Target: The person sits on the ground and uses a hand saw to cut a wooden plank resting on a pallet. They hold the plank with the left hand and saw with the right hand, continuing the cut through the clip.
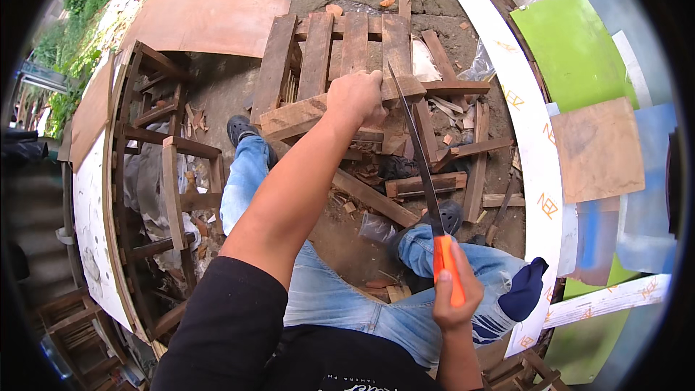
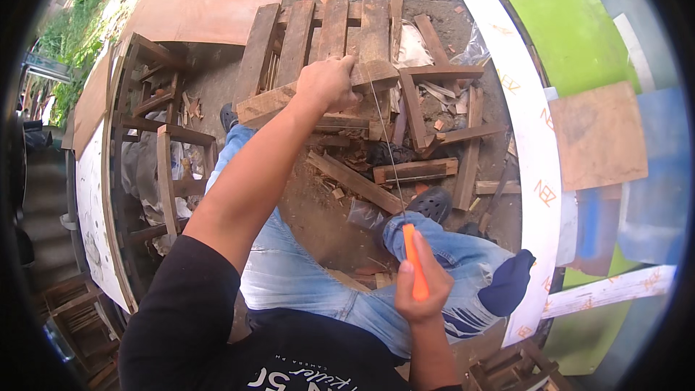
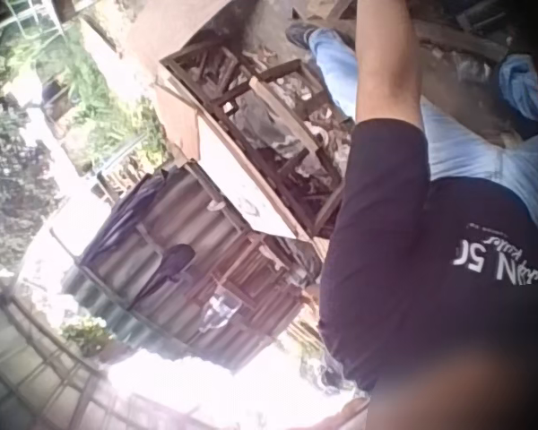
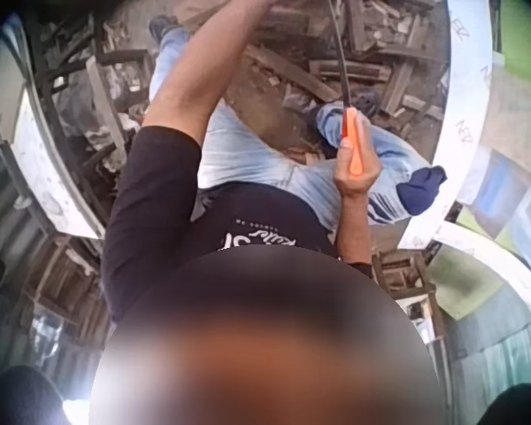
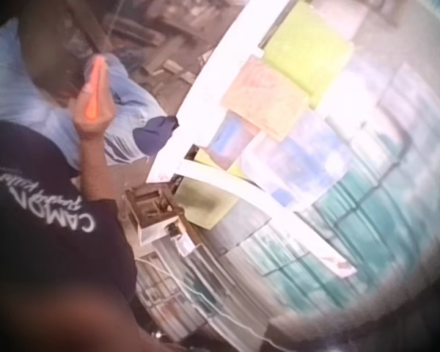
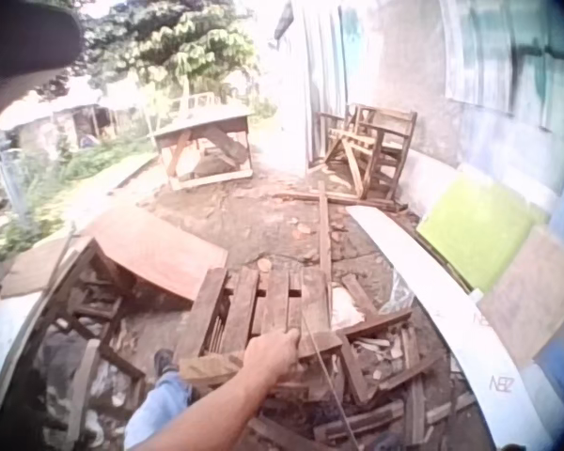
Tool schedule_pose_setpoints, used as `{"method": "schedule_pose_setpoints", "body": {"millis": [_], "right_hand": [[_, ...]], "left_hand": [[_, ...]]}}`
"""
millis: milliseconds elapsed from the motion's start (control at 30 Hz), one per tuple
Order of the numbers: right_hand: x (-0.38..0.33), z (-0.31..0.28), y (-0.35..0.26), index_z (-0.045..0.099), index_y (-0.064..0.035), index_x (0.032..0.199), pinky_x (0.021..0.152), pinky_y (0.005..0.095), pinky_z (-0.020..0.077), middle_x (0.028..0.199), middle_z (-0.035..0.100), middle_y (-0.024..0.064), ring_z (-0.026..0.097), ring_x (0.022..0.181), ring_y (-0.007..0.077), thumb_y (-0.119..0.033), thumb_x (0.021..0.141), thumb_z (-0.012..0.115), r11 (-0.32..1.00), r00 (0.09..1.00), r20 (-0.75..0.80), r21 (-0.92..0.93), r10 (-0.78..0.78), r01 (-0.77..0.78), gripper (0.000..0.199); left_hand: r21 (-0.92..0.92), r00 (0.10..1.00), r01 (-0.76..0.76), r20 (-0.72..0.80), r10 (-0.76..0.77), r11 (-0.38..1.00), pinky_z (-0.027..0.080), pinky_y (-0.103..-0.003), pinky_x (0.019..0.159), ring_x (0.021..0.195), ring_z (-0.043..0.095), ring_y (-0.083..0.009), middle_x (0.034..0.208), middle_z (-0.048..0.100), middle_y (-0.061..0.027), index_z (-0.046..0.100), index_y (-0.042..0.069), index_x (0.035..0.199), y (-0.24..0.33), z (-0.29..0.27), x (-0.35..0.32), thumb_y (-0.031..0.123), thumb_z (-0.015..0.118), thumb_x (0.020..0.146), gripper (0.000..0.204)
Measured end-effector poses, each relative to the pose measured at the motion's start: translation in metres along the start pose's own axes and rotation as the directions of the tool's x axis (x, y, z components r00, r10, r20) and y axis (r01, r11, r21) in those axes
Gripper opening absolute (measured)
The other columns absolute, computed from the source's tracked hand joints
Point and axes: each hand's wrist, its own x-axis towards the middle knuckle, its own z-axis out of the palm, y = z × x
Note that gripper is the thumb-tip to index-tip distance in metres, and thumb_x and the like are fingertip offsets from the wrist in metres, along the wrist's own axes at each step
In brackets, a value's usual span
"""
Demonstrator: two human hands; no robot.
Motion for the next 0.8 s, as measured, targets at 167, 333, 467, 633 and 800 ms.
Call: {"method": "schedule_pose_setpoints", "body": {"millis": [167,333,467,633,800], "right_hand": [[0.035,0.008,0.001,0.063,0.0114,0.131,0.095,0.0369,0.056,0.12,0.072,0.0278,0.073,0.11,0.0333,0.001,0.092,0.06,0.998,0.999,-0.008,0.043,-0.04,0.04,0.041],[0.137,0.081,0.026,0.064,0.0092,0.131,0.099,0.034,0.0537,0.124,0.071,0.0258,0.071,0.116,0.0284,-0.003,0.094,0.062,0.978,0.996,-0.079,0.205,-0.03,0.046,0.039],[0.108,0.072,0.023,0.063,0.0095,0.132,0.099,0.0345,0.0539,0.125,0.071,0.0261,0.071,0.116,0.0291,-0.002,0.093,0.062,0.995,0.999,-0.042,0.097,-0.029,0.033,0.041],[0.017,0.015,0.012,0.063,0.0119,0.131,0.091,0.0345,0.057,0.12,0.072,0.0275,0.076,0.104,0.0323,0.001,0.089,0.062,0.999,0.999,-0.033,0.019,-0.035,0.036,0.044],[0.013,-0.013,-0.011,0.063,0.0149,0.129,0.092,0.0364,0.057,0.118,0.072,0.0304,0.075,0.105,0.0352,0.0,0.09,0.06,0.997,0.997,0.018,0.024,-0.079,0.079,0.042]], "left_hand": [[0.014,0.998,-0.06,0.017,0.06,0.998,0.055,-0.046,0.094,0.115,0.067,-0.034,0.122,0.069,-0.0135,0.06,0.012,0.128,0.003,0.002,0.001,0.041,0.083,0.077,0.063],[-0.009,0.991,-0.034,-0.131,0.033,0.999,0.057,-0.046,0.091,0.107,0.071,-0.0339,0.114,0.072,-0.0145,0.065,0.011,0.117,-0.004,0.002,-0.002,0.037,0.084,0.073,0.054],[0.001,0.998,-0.01,-0.065,0.01,1.0,0.058,-0.046,0.09,0.105,0.071,-0.0354,0.115,0.072,-0.0156,0.065,0.01,0.115,-0.007,-0.001,0.002,0.037,0.085,0.074,0.054],[0.014,0.999,-0.006,-0.034,0.006,1.0,0.056,-0.047,0.092,0.111,0.069,-0.0356,0.121,0.07,-0.0155,0.063,0.009,0.119,-0.007,-0.002,0.008,0.04,0.083,0.077,0.057],[0.007,0.999,-0.025,-0.028,0.026,1.0,0.055,-0.046,0.095,0.115,0.067,-0.0346,0.126,0.068,-0.0144,0.06,0.009,0.124,-0.005,0.002,0.004,0.041,0.083,0.078,0.06]]}}
